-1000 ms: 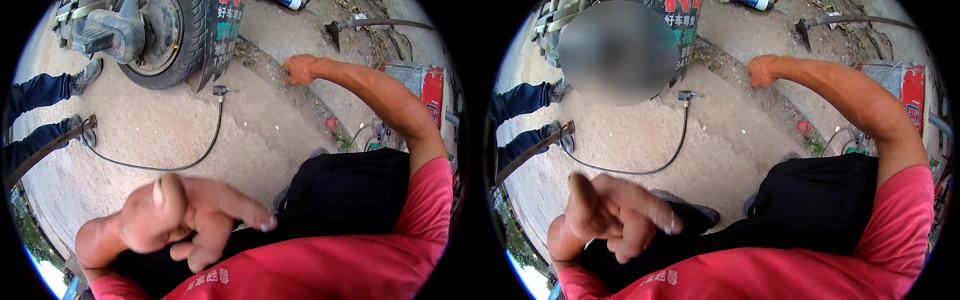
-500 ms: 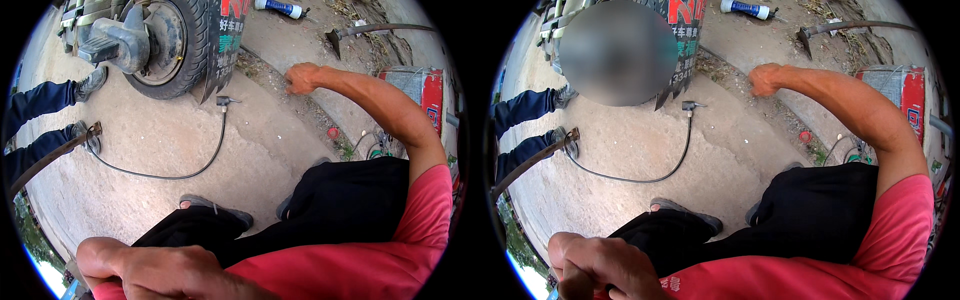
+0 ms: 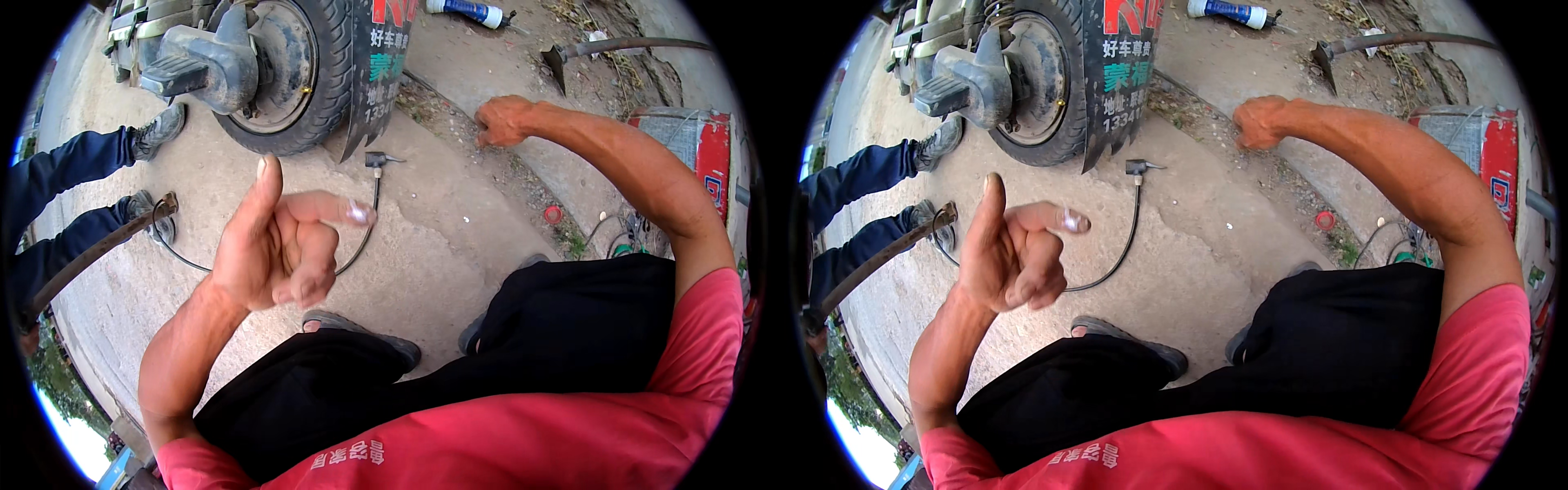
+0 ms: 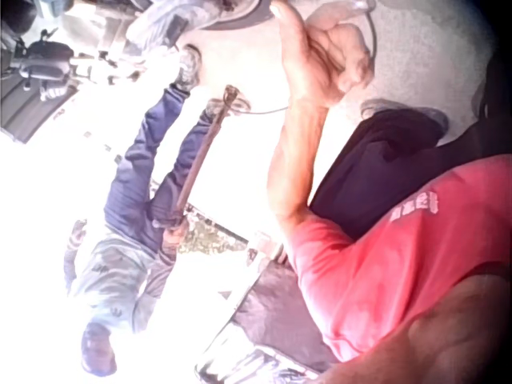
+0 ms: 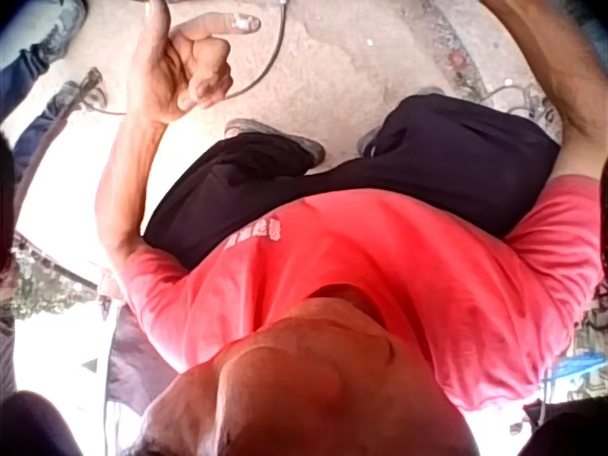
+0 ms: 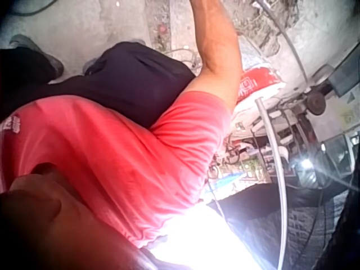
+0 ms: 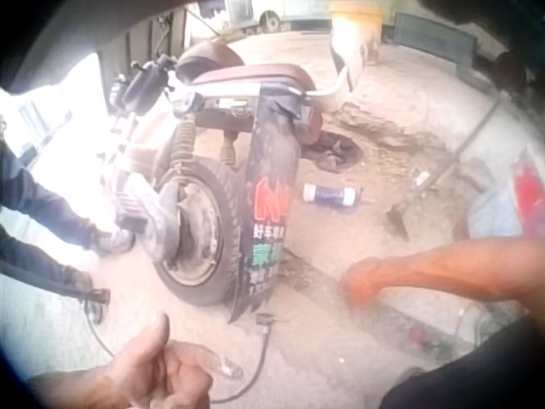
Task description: The person inflates a scooter tire using a manual pump, then removes the pump and moves to assemble a wheel by inserting spokes into a hub and attaching a rim.
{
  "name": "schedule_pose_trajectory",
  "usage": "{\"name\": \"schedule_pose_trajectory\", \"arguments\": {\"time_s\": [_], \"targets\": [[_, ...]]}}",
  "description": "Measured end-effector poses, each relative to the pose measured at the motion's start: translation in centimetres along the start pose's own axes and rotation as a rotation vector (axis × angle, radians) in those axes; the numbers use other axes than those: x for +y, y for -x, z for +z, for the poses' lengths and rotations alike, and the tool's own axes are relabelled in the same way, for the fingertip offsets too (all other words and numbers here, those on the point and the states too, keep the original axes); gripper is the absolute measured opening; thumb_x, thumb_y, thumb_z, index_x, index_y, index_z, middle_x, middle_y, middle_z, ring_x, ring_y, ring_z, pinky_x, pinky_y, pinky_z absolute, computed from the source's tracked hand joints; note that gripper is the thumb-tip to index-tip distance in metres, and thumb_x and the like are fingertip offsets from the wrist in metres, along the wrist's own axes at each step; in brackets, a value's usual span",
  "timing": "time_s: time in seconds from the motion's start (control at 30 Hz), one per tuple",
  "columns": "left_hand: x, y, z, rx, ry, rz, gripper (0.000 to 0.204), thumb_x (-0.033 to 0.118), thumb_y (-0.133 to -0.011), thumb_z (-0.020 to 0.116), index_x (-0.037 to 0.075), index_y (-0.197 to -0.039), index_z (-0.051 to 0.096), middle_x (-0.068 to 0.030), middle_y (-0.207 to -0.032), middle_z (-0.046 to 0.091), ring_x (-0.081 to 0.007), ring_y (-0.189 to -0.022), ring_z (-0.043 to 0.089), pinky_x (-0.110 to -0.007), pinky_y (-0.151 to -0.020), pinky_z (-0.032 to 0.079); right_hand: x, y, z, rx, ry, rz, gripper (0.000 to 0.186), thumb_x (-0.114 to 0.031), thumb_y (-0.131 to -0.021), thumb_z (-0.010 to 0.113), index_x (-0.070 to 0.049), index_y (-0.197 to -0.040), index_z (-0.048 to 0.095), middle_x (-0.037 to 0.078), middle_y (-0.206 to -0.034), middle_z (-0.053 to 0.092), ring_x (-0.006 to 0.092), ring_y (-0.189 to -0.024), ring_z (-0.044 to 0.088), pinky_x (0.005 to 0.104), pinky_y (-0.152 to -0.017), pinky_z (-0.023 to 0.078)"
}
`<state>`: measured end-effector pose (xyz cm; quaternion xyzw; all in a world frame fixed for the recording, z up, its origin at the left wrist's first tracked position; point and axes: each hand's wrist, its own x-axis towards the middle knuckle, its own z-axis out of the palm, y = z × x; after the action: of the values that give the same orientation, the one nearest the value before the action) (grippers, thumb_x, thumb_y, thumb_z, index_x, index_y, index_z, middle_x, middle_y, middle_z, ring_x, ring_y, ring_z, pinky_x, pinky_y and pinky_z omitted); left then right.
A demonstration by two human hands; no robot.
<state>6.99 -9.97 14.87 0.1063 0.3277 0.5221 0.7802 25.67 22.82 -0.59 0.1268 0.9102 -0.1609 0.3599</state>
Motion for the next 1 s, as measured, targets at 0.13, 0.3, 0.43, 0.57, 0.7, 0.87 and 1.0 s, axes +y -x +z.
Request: {"name": "schedule_pose_trajectory", "arguments": {"time_s": [0.13, 0.3, 0.43, 0.57, 0.7, 0.87, 1.0], "targets": [[1.2, -1.3, -2.5, 0.21, -0.133, 0.065, 0.07, 0.055, -0.105, 0.024, -0.003, -0.132, 0.054, -0.008, -0.058, 0.054, -0.0135, -0.041, 0.043, -0.028, -0.046, 0.042, 0.5, -0.6, 0.7, 0.017, 0.029, -0.008, 0.041, -0.038, -0.082, 0.061, 0.0, -0.094, 0.072, 0.024, -0.098, 0.07, 0.0391, -0.098, 0.067, 0.048, -0.083, 0.053], [2.1, -3.2, -7.0, 0.518, -0.867, 0.139, 0.05, 0.028, -0.102, 0.05, 0.003, -0.145, 0.042, -0.0084, -0.076, 0.059, -0.0129, -0.06, 0.052, -0.027, -0.057, 0.044, 0.0, -0.4, 0.2, 0.021, 0.026, -0.009, 0.041, -0.036, -0.081, 0.06, 0.0, -0.095, 0.072, 0.024, -0.098, 0.07, 0.0395, -0.096, 0.068, 0.0481, -0.082, 0.053], [3.0, -5.1, -8.7, 0.634, -1.185, 0.137, 0.053, 0.025, -0.101, 0.054, 0.009, -0.149, 0.039, -0.0092, -0.081, 0.062, -0.0145, -0.067, 0.056, -0.029, -0.063, 0.047, 0.2, -0.1, 0.1, 0.003, 0.01, 0.003, 0.041, -0.036, -0.082, 0.059, 0.001, -0.094, 0.071, 0.024, -0.097, 0.07, 0.0393, -0.095, 0.068, 0.0481, -0.082, 0.053], [3.2, -6.3, -11.1, 0.69, -1.502, 0.254, 0.054, 0.028, -0.099, 0.057, 0.015, -0.149, 0.04, -0.0153, -0.085, 0.065, -0.0263, -0.075, 0.064, -0.037, -0.07, 0.051, 0.4, 0.1, -0.1, 0.005, -0.002, 0.002, 0.04, -0.036, -0.083, 0.06, 0.001, -0.094, 0.071, 0.024, -0.096, 0.07, 0.0391, -0.094, 0.068, 0.0479, -0.081, 0.053], [3.4, -6.7, -12.0, 0.721, -1.89, 0.342, 0.055, 0.025, -0.096, 0.058, 0.02, -0.149, 0.04, -0.0224, -0.097, 0.067, -0.0399, -0.088, 0.067, -0.048, -0.075, 0.052, 0.9, 0.3, 0.2, 0.021, -0.009, 0.009, 0.04, -0.037, -0.083, 0.061, 0.0, -0.094, 0.072, 0.023, -0.096, 0.07, 0.039, -0.094, 0.068, 0.0477, -0.081, 0.053], [4.2, -6.8, -10.0, 0.752, -2.296, 0.143, 0.064, 0.017, -0.092, 0.061, 0.024, -0.151, 0.037, -0.0206, -0.099, 0.064, -0.0397, -0.084, 0.066, -0.046, -0.077, 0.052, 1.6, 0.3, 0.6, 0.026, 0.008, 0.014, 0.039, -0.037, -0.084, 0.063, -0.001, -0.095, 0.073, 0.023, -0.098, 0.07, 0.039, -0.096, 0.068, 0.0473, -0.082, 0.053], [3.9, -6.4, -11.0, 0.786, -2.447, 0.224, 0.07, 0.012, -0.087, 0.063, 0.024, -0.151, 0.037, -0.0183, -0.092, 0.06, -0.038, -0.079, 0.065, -0.049, -0.072, 0.051, 1.8, 0.2, 0.6, 0.034, -0.002, 0.009, 0.038, -0.037, -0.084, 0.063, -0.002, -0.095, 0.074, 0.023, -0.098, 0.07, 0.039, -0.097, 0.068, 0.0471, -0.082, 0.053]]}}
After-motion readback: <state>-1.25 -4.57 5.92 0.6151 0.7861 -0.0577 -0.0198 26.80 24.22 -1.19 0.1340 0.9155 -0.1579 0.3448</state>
